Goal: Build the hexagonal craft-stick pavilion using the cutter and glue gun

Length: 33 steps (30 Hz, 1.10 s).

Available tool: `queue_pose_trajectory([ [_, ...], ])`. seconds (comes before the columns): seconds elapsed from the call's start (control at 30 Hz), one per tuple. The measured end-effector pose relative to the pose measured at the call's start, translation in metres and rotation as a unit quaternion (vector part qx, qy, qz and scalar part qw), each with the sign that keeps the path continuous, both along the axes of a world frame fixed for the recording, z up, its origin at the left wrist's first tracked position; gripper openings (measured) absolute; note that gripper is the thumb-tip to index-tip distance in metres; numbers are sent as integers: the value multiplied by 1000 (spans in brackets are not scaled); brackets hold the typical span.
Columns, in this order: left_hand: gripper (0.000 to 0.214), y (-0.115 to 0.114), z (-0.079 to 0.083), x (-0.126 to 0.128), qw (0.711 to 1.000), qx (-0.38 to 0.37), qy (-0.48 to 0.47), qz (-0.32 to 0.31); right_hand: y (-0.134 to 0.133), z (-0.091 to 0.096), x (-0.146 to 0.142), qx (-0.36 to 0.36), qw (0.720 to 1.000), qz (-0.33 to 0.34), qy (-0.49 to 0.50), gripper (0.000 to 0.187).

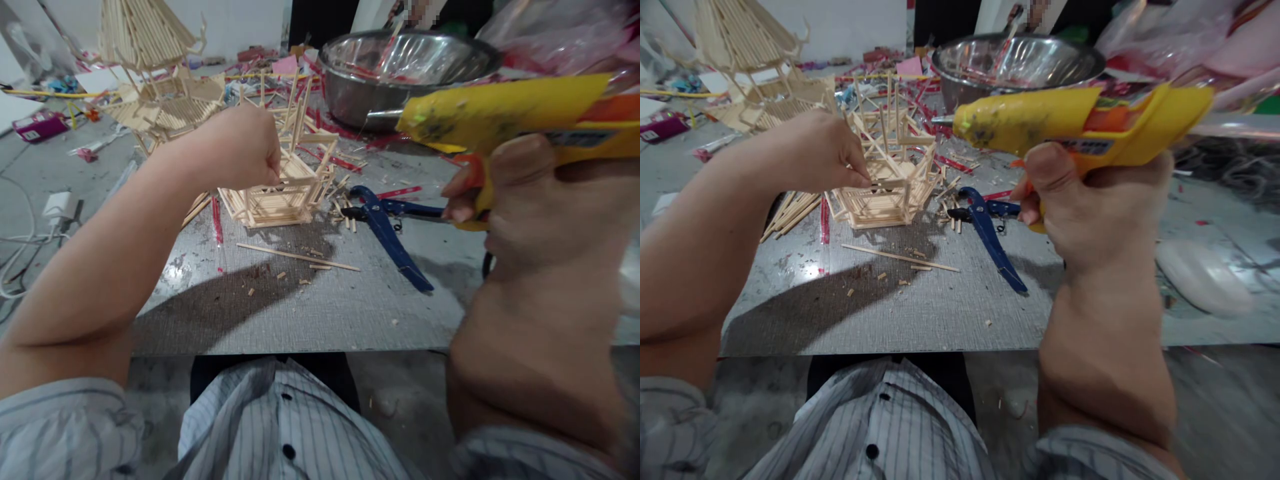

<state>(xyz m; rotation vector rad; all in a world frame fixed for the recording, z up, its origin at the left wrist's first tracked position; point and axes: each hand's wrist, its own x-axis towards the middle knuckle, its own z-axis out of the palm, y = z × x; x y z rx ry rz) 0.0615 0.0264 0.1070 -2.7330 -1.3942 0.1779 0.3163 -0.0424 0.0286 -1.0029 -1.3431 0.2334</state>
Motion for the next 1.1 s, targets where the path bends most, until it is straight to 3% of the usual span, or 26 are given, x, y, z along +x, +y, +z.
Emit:
queue_pose_trajectory([
  [0.53, 25, -1, 1, -6, 999, -24, -48, -1, -5, 2, -6, -34, 999, -25, -1, 55],
  [0.9, 20, 6, -9, -10, 991, -50, -124, -10, -12, 4, -5, -57, 998, -7, -8, 41],
  [1.1, 18, 9, -11, -9, 986, -67, -147, 31, -12, 4, -6, -50, 999, 8, 0, 31],
])
